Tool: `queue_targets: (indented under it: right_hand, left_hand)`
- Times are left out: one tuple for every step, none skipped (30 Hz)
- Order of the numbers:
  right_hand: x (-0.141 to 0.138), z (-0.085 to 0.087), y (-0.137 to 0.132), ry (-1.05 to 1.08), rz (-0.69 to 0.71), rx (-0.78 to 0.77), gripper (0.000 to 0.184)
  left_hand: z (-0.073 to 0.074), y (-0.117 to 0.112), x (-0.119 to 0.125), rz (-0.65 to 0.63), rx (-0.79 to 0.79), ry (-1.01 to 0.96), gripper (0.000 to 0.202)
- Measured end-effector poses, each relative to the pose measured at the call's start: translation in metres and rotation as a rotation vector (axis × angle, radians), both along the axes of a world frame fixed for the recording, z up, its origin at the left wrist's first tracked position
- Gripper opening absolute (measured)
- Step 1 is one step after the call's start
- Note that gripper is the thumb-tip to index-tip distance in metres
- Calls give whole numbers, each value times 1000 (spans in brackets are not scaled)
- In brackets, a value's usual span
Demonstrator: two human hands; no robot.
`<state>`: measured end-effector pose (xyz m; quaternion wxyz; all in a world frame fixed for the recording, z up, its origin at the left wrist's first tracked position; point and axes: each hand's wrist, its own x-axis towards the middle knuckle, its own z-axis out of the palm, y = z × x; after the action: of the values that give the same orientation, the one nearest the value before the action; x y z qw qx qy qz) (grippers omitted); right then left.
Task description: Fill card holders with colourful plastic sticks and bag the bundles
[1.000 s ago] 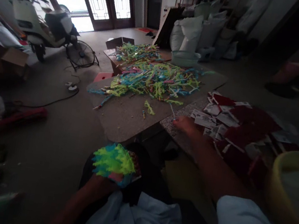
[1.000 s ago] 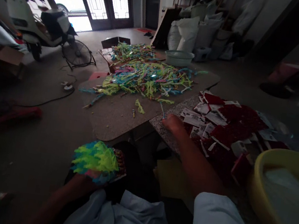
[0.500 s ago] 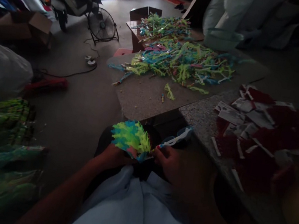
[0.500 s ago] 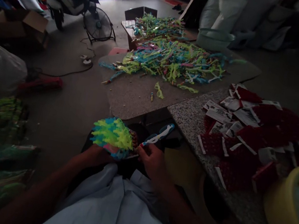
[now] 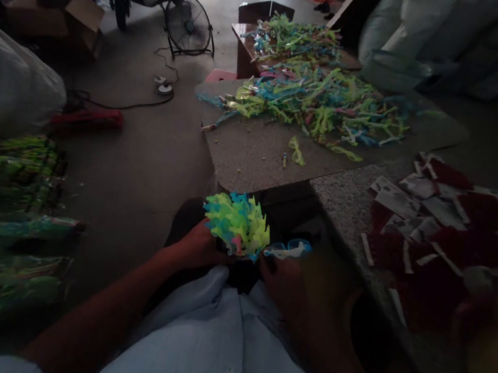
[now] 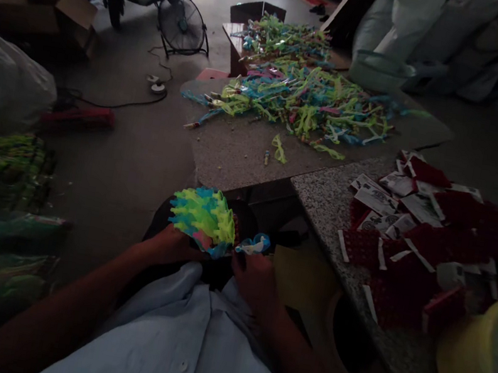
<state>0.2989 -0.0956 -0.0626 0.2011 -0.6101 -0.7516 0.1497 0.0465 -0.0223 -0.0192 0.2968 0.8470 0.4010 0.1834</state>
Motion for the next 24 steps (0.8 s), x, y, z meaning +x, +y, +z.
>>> queue_targets:
  right_hand:
    - [0, 1, 0, -20, 19, 6, 33]
    - [0, 2, 1, -29, 32, 12, 32]
    - [0, 4, 1, -29, 44, 18, 31]
    - [-1, 6, 2, -25, 55, 27, 31]
    - [-1, 8, 2, -19, 68, 37, 29]
    - [-1, 10, 3, -11, 81, 51, 28]
    - [-1, 11, 4, -3, 97, 66, 26]
    - [0, 11, 5, 6, 111, 85, 24]
    - [1, 10, 5, 16, 124, 104, 23]
    - [2, 9, 6, 26, 138, 119, 22]
    - [3, 6, 6, 35, 155, 129, 21]
    - [5, 4, 6, 43, 173, 137, 20]
    - [6, 0, 6, 49, 186, 141, 20]
    - [7, -3, 6, 56, 192, 146, 20]
    - [8, -5, 5, 65, 197, 146, 19]
    - [9, -7, 5, 77, 195, 145, 18]
    - [9, -8, 4, 93, 193, 140, 17]
    - [9, -8, 4, 110, 194, 132, 16]
    - [9, -7, 4, 125, 198, 125, 16]
    - [9, -6, 4, 134, 205, 120, 17]
    - [9, -4, 5, 138, 216, 115, 17]
    - [10, -2, 5, 138, 231, 111, 18]
    - [10, -1, 6, 133, 246, 106, 18]
    - [10, 0, 6, 125, 258, 104, 18]
  left_hand:
    - [0, 0, 0, 4, -2, 4, 47]
    - [0, 0, 0, 11, -10, 7, 46]
    - [0, 0, 0, 20, -22, 10, 45]
    - [0, -1, 0, 27, -34, 9, 45]
    - [0, -1, 1, 31, -44, 5, 44]
    - [0, -1, 1, 33, -50, -1, 44]
    - [0, -1, 1, 36, -53, -9, 45]
    - [0, -1, 1, 41, -53, -15, 46]
    - [0, -1, 1, 47, -53, -20, 48]
    - [0, -1, 1, 52, -53, -21, 49]
    - [0, -1, 0, 53, -54, -18, 50]
    - [0, -1, 0, 51, -55, -13, 49]
    - [0, -1, 0, 44, -57, -8, 46]
    - [-1, -1, 0, 38, -57, -5, 44]
    - [-1, -1, 0, 33, -56, -3, 41]
    - [-2, 0, -1, 31, -54, -3, 40]
    - [-3, 0, -1, 29, -50, -2, 40]
    - [-4, 0, -1, 29, -44, 0, 41]
    - [-5, 0, -1, 33, -36, 5, 41]
    - [-6, 0, -2, 36, -26, 12, 42]
    - [-7, 0, -2, 39, -17, 19, 43]
    - [-7, 0, -2, 39, -9, 26, 44]
    - [-7, 0, -2, 39, -4, 28, 44]
    - [-8, 0, -2, 37, -3, 26, 43]
